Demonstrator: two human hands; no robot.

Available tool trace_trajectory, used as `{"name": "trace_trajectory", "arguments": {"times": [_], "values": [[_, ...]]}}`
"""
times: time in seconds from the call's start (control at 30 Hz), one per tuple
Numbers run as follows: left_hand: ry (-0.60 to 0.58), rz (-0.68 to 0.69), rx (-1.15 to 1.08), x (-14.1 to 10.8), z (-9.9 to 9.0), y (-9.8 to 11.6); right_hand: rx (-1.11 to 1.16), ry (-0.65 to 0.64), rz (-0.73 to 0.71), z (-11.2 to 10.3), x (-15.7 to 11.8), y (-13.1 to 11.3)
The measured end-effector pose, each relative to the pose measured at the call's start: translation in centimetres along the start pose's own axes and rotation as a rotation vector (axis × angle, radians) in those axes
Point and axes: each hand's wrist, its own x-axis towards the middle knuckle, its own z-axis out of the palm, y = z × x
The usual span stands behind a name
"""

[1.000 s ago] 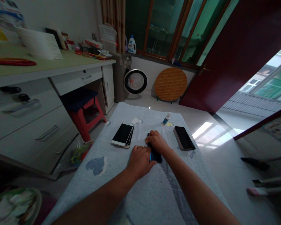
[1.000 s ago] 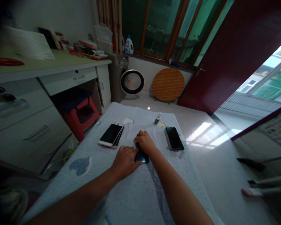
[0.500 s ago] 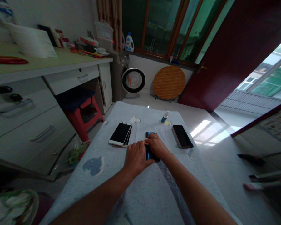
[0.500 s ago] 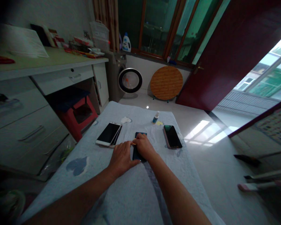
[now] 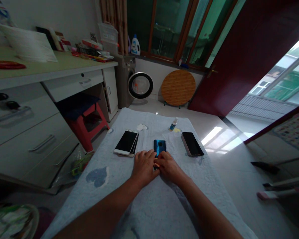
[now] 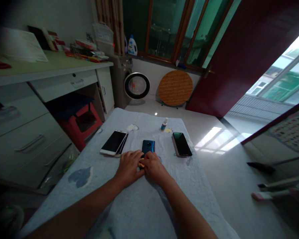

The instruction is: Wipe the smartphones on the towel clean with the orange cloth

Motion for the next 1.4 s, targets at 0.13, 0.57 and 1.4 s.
{"name": "trace_trajectory", "arguments": {"times": [0.13,0.57,1.4], "values": [[0.014,0.024,-0.014,0.0,0.1,-0.1,-0.04,0.079,0.022,0.4,0.9,1.5],[0.018,0.036,-0.044,-0.1,0.3,-0.3,-0.077,0.177,0.02,0.8,1.7,4.0],[0.003,0.073,-0.068,0.1,-0.5,-0.3,-0.181,0.13,0.066,1.5,3.0,2.4]]}}
